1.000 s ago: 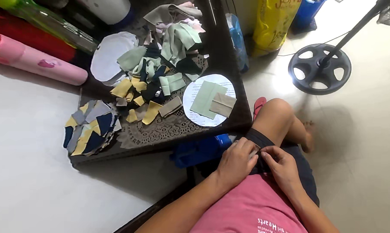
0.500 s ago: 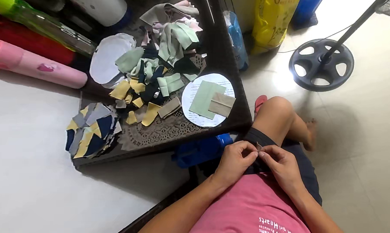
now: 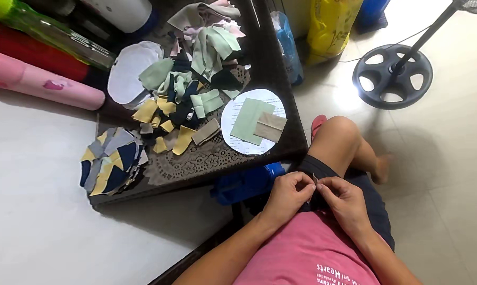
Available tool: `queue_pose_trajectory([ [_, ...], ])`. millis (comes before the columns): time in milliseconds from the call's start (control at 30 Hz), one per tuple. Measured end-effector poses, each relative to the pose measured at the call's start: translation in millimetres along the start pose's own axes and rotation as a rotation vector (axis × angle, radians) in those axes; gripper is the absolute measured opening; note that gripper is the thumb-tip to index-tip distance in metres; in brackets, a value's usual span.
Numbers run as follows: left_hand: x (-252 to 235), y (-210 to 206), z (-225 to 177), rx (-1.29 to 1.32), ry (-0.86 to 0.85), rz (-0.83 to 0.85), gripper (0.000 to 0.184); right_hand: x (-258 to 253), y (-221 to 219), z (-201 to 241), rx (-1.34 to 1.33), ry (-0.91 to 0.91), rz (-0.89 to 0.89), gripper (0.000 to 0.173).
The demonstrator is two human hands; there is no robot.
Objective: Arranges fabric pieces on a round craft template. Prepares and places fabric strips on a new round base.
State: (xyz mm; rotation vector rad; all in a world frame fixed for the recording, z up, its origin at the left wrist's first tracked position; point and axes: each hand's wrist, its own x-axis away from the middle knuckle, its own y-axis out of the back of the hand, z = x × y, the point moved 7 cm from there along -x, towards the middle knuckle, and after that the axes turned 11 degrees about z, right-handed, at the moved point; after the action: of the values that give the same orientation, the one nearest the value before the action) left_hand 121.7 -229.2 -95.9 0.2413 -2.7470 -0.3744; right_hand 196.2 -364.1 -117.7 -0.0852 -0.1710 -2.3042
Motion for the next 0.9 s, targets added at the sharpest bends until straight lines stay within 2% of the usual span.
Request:
queue_pose_trajectory([
  [100,-1.6,0.5,3.7,0.1,0.049,0.024,0.007,0.4,0.8,-0.3,0.001,0.011,0.0,0.013],
  [267,-3.7,1.6,7.4,0.203,0.096,0.055,0.005,-0.9,0.9,-6.1,-0.119,-0.069,0.028,0.012],
  [633,-4.3,0.9,7.9,0.151,0.107,0.065,0.006,1.4,0.9,1.5,0.083,0.047,-0.003,0.014],
  [900,-4.7,0.0,8.0,0.221,0.12,0.074,0.005,-0.2,1.1,-1.1,-0.047,-0.031,0.01,0.013],
])
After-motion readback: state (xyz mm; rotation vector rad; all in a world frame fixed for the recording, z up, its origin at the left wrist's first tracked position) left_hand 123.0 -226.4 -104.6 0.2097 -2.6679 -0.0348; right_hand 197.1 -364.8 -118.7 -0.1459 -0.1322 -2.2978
